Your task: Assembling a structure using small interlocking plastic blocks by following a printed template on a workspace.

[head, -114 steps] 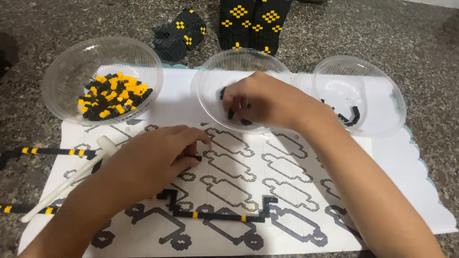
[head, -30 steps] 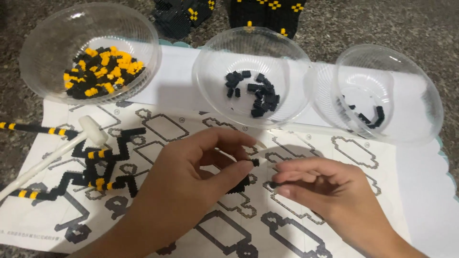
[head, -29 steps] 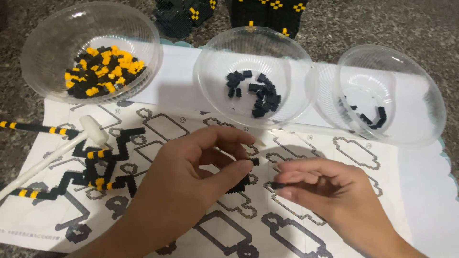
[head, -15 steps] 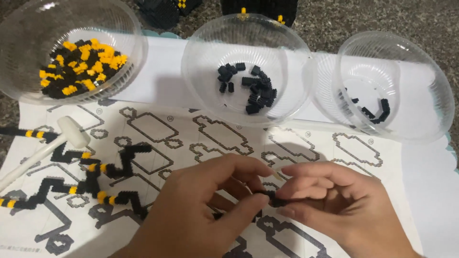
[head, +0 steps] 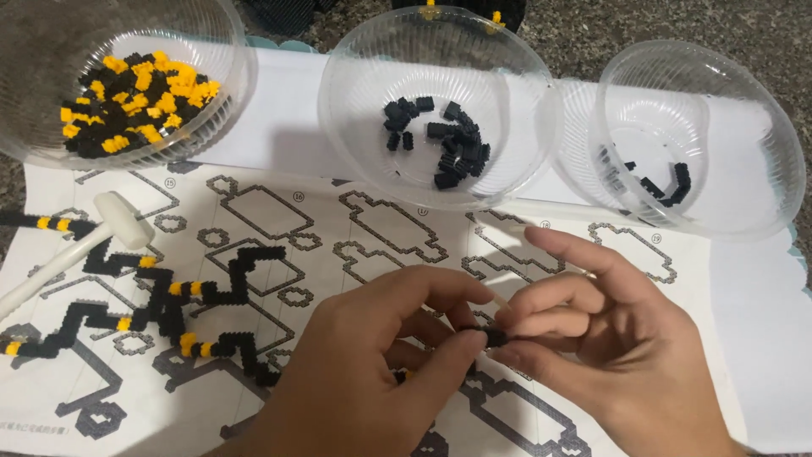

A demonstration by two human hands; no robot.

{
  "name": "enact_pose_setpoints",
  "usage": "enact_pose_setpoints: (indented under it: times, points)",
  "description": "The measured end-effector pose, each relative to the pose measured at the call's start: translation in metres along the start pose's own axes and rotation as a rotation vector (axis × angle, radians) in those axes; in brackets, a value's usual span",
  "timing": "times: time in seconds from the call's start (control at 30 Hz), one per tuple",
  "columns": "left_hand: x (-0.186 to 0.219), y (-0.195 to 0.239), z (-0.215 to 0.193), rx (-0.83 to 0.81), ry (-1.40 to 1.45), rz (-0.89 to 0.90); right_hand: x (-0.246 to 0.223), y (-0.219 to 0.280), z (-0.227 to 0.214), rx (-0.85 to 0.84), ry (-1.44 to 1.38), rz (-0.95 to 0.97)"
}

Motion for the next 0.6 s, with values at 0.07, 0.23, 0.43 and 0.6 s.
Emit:
enact_pose_setpoints:
  times: [0.07,0.23,0.43,0.6]
  points:
    - [-0.0021,-0.0008,0.0003,-0.005,0.007,-0.022,-0.0002,0.0006,-0.0014,0.007,0.024,-0.005]
    - [-0.0071,-0.0013,0.0035,-0.042,0.052,-0.091,-0.0015,0.0016,-0.0013,0.026,0.067,-0.008]
    - [-0.0093,-0.0015,0.0063,-0.06,0.055,-0.087,-0.0044,0.003,0.0012,0.013,0.078,-0.031]
    - [-0.0082,-0.002,0.0073,-0.093,0.007,-0.07,-0.0022,0.0027,0.0003,-0.005,0.074,-0.048]
Point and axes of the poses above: each hand's wrist, its own y-axis away from the middle knuckle, its own z-axis out of the palm, x = y × z, the point moved 9 cm from there along -y, towards the middle knuckle, and after that the axes turned 12 degrees about -y, right-handed, at the moved point
